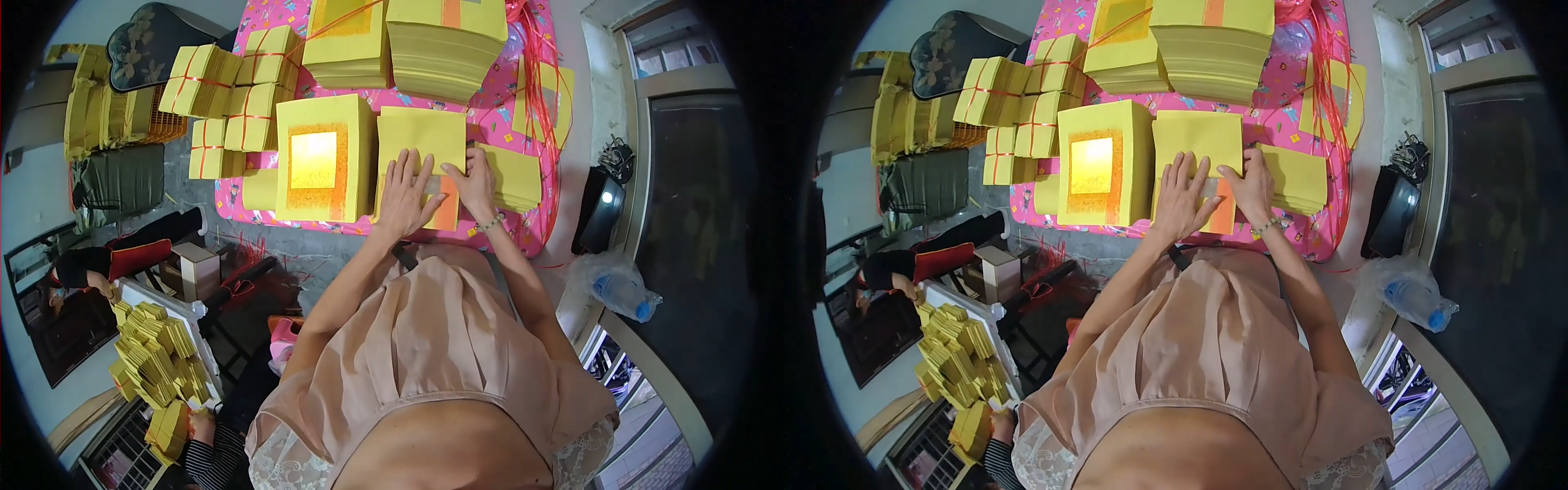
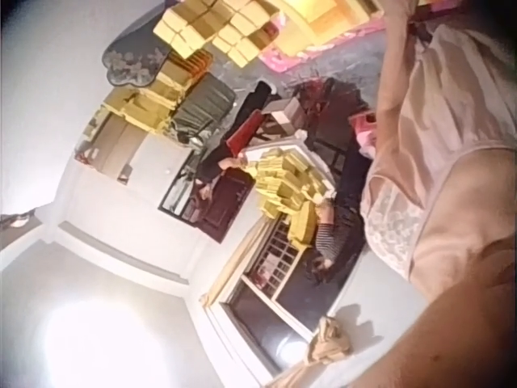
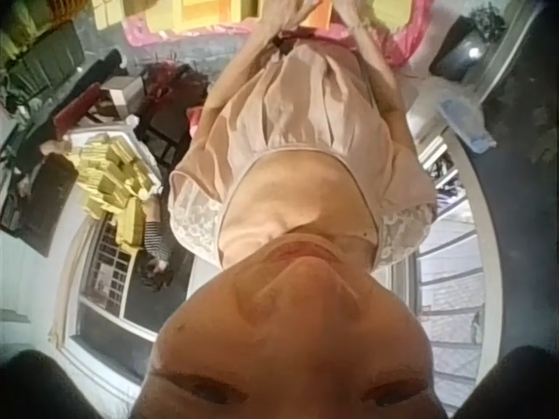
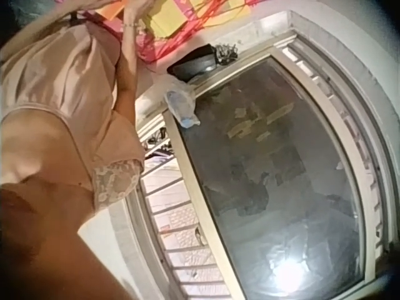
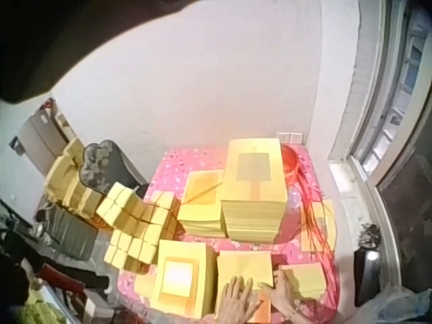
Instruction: Stack and organize large quantities of yellow paper ritual items.
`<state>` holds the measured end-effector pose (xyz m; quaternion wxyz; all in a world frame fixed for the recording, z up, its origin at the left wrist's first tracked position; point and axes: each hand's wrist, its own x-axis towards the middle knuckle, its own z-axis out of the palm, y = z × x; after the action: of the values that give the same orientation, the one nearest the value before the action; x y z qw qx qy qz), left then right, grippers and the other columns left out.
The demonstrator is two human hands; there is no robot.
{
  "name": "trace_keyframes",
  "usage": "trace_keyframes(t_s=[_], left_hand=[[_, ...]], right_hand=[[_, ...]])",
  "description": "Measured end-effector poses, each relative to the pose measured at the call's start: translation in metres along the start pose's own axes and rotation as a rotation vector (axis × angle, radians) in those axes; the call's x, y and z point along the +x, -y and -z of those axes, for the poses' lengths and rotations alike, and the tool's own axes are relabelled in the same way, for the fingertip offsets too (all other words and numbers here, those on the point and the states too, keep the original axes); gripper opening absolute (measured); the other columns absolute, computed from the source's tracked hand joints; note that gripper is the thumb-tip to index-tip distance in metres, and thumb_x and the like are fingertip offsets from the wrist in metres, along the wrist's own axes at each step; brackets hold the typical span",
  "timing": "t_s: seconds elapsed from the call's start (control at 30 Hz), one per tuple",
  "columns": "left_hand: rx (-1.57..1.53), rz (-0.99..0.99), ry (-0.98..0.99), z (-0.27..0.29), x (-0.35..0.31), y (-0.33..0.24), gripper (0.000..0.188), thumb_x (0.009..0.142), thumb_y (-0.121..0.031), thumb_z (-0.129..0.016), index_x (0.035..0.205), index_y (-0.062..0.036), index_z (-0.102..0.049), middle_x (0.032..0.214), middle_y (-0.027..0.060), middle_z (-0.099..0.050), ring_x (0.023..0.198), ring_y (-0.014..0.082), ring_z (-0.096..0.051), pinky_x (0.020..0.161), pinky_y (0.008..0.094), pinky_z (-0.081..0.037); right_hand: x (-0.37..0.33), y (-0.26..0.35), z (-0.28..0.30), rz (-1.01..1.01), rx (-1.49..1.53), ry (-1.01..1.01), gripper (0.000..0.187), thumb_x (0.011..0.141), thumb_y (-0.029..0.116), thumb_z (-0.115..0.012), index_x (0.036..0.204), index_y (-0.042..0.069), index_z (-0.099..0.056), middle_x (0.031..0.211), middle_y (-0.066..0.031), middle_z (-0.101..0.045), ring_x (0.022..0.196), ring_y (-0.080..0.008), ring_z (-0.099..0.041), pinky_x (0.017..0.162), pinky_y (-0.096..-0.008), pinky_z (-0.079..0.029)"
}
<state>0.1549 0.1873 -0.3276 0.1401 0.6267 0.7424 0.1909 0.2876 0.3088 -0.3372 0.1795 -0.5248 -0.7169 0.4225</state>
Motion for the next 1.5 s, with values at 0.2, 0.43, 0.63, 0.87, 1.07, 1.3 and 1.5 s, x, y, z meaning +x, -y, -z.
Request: trace_keyframes(t_s=[0.2, 0.43, 0.63, 0.87, 1.07, 1.3, 1.5], left_hand=[[0.008, -0.012, -0.028, -0.003, 0.002, -0.001, 0.076, 0.092, -0.054, -0.051, 0.148, -0.0063, -0.033, 0.148, 0.0277, -0.028, 0.140, 0.0450, -0.022, 0.114, 0.0554, -0.018], [0.017, -0.008, -0.024, -0.003, -0.001, 0.000, 0.079, 0.091, -0.054, -0.051, 0.149, -0.0055, -0.030, 0.149, 0.0279, -0.027, 0.141, 0.0438, -0.021, 0.114, 0.0546, -0.017], [0.012, -0.003, -0.021, -0.003, 0.001, 0.001, 0.077, 0.091, -0.054, -0.051, 0.149, -0.0061, -0.031, 0.148, 0.0283, -0.028, 0.139, 0.0451, -0.023, 0.114, 0.0551, -0.018], [-0.004, -0.006, -0.023, -0.003, 0.000, 0.001, 0.076, 0.092, -0.054, -0.050, 0.149, -0.0070, -0.032, 0.149, 0.0277, -0.027, 0.140, 0.0444, -0.022, 0.114, 0.0550, -0.018], [0.003, -0.007, -0.007, 0.000, -0.003, 0.003, 0.079, 0.091, -0.056, -0.050, 0.150, -0.0070, -0.031, 0.150, 0.0272, -0.027, 0.141, 0.0443, -0.020, 0.115, 0.0547, -0.017], [0.059, 0.079, 0.016, 0.013, -0.026, 0.003, 0.081, 0.091, -0.059, -0.049, 0.147, -0.0029, -0.033, 0.153, 0.0245, -0.025, 0.143, 0.0436, -0.019, 0.115, 0.0545, -0.017], [-0.018, 0.069, 0.020, 0.012, -0.023, 0.008, 0.082, 0.091, -0.057, -0.050, 0.146, 0.0003, -0.033, 0.152, 0.0254, -0.026, 0.142, 0.0460, -0.018, 0.115, 0.0537, -0.018]], right_hand=[[0.002, -0.019, -0.002, 0.009, 0.097, -0.044, 0.032, 0.080, 0.023, -0.076, 0.096, 0.002, -0.059, 0.081, -0.0119, -0.068, 0.073, -0.0249, -0.066, 0.064, -0.0374, -0.050], [-0.007, -0.016, 0.005, -0.006, 0.201, 0.013, 0.033, 0.081, 0.023, -0.076, 0.100, 0.001, -0.061, 0.084, -0.0113, -0.070, 0.075, -0.0199, -0.067, 0.064, -0.0326, -0.051], [-0.012, -0.001, -0.002, -0.057, 0.079, -0.034, 0.046, 0.076, 0.030, -0.080, 0.106, 0.002, -0.057, 0.082, -0.0094, -0.067, 0.071, -0.0208, -0.065, 0.065, -0.0345, -0.051], [-0.006, 0.011, 0.000, -0.092, -0.146, 0.065, 0.054, 0.074, 0.039, -0.080, 0.101, 0.003, -0.050, 0.089, -0.0134, -0.063, 0.082, -0.0291, -0.063, 0.070, -0.0419, -0.049], [-0.005, 0.012, -0.007, 0.043, -0.208, -0.011, 0.061, 0.073, 0.041, -0.079, 0.105, 0.002, -0.045, 0.098, -0.0203, -0.061, 0.092, -0.0392, -0.061, 0.075, -0.0478, -0.048], [-0.005, 0.013, -0.005, 0.051, -0.236, -0.003, 0.062, 0.074, 0.044, -0.077, 0.105, 0.002, -0.045, 0.098, -0.0206, -0.061, 0.093, -0.0393, -0.061, 0.076, -0.0480, -0.048], [-0.004, 0.011, -0.005, 0.074, -0.279, -0.002, 0.065, 0.074, 0.048, -0.077, 0.105, 0.001, -0.044, 0.099, -0.0224, -0.061, 0.094, -0.0399, -0.061, 0.075, -0.0480, -0.049]])
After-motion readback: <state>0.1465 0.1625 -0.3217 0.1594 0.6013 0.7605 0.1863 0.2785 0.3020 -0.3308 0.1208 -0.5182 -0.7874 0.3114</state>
